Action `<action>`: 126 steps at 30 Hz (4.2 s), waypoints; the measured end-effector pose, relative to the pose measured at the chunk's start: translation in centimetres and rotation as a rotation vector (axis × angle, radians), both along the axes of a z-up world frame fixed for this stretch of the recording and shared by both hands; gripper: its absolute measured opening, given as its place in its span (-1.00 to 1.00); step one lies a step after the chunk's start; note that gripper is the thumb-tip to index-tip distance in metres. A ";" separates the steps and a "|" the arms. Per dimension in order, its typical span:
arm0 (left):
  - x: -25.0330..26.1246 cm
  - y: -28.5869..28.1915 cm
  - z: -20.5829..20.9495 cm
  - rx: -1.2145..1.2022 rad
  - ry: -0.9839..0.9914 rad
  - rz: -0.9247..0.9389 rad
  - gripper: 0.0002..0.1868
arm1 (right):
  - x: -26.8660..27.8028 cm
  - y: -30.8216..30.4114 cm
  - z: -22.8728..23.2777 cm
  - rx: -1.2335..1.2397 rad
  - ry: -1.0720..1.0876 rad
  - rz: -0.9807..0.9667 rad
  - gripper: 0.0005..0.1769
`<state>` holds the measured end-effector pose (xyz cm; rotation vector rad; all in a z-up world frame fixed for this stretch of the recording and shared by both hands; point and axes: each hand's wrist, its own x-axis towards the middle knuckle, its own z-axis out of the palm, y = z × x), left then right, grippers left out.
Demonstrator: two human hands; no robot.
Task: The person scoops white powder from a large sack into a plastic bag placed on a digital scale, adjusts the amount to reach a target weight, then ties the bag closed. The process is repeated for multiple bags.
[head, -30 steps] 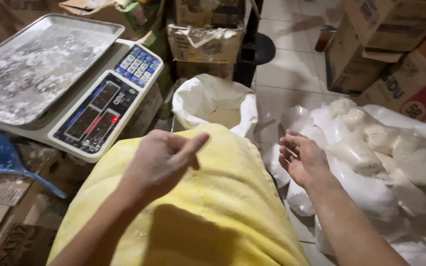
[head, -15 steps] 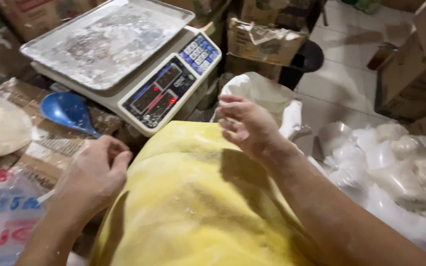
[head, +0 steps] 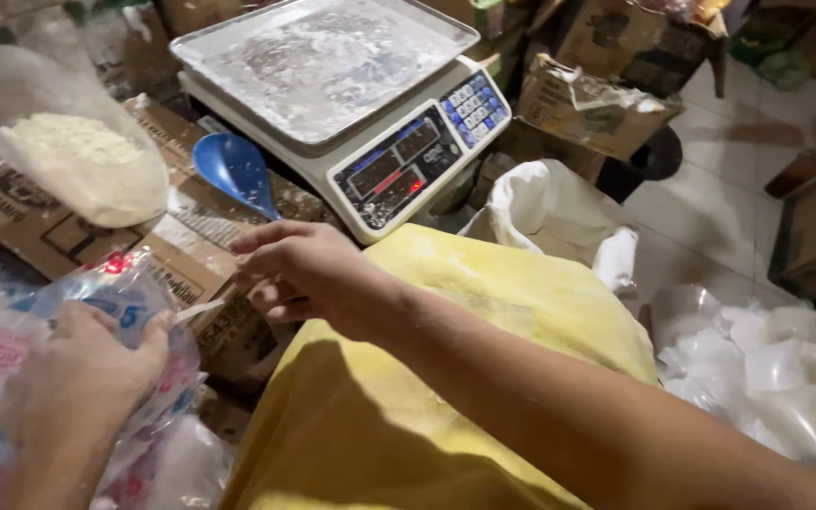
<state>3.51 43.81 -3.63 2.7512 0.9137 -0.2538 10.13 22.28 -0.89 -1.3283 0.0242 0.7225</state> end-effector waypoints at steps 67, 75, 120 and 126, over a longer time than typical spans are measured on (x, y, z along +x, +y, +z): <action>7.4 -13.0 2.8 -0.674 -0.335 -0.006 -0.39 | 4.7 -12.5 7.9 0.002 -0.259 -0.277 -0.80; 8.2 -10.4 -3.5 -0.205 -0.199 -0.170 -0.36 | 4.4 -18.0 7.1 -0.304 -0.354 -0.478 -0.82; 9.3 -16.1 2.2 -1.567 -0.465 0.008 -0.78 | 0.9 -11.8 3.1 -0.572 -0.410 -0.059 -0.53; 9.1 -17.0 1.7 -1.383 -0.355 -0.063 -0.70 | 0.5 -12.0 2.5 -0.560 -0.424 -0.130 -0.68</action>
